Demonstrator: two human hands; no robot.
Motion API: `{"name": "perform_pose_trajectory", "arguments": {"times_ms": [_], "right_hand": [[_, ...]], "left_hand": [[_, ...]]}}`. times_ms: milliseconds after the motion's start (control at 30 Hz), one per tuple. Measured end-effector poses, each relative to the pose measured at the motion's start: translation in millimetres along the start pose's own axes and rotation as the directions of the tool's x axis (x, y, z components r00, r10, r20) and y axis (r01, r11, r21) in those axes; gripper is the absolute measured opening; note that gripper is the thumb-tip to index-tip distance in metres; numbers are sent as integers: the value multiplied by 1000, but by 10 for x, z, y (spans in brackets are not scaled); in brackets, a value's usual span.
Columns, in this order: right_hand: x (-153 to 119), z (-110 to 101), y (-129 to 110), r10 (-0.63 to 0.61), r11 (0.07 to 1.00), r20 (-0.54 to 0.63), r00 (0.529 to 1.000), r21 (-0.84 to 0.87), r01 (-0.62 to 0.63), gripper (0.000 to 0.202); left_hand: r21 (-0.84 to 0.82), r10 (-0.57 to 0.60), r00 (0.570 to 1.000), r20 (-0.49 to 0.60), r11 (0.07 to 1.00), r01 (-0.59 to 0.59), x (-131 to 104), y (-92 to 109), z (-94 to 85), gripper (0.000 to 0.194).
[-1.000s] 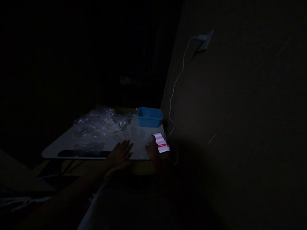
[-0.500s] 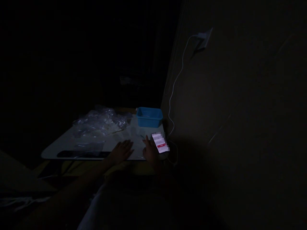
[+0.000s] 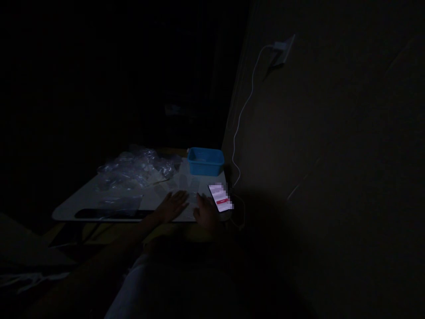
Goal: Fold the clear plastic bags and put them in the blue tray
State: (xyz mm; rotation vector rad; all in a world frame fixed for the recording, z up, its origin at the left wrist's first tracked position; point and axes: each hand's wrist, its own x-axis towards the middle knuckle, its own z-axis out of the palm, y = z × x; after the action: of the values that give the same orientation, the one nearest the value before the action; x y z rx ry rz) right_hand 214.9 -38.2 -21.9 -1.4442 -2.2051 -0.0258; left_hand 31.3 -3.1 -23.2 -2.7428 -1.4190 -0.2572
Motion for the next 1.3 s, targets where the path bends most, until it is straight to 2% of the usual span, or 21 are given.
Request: {"name": "perform_pose_trajectory", "arguments": {"times_ms": [133,233,400,633,900,1000,1133,1300], "right_hand": [[-39,-83,-14,210,977,-72,975,-31,-213,31],[-19,-96,-37,249,967,-31,968,-42,-250,23],[-2,-36,-56,217,974,5,976,-75,-216,17],[-141,15,-50,175,984,-5,985,-33,-175,25],[-354,-113,25,99,993,18,995,70,-100,29],[-260,-168,124,124,989,32,992,78,-126,27],[54,-122,163,142,990,13,990,18,-143,29],[268,14,51,-61,991,81,995,-118,70,33]], "left_hand": [[19,-20,1000,17,1000,20,0,-2,22,49],[23,-8,999,38,1000,8,-10,10,-17,47],[34,2,999,47,999,-3,-25,38,-72,45],[46,-19,1000,8,999,19,-4,1,36,47],[32,-28,999,30,999,27,14,-9,31,51],[25,-23,999,40,999,22,27,-26,33,53],[20,9,999,41,1000,-10,32,-55,37,52],[24,29,999,27,999,-30,13,-73,9,52]]}}
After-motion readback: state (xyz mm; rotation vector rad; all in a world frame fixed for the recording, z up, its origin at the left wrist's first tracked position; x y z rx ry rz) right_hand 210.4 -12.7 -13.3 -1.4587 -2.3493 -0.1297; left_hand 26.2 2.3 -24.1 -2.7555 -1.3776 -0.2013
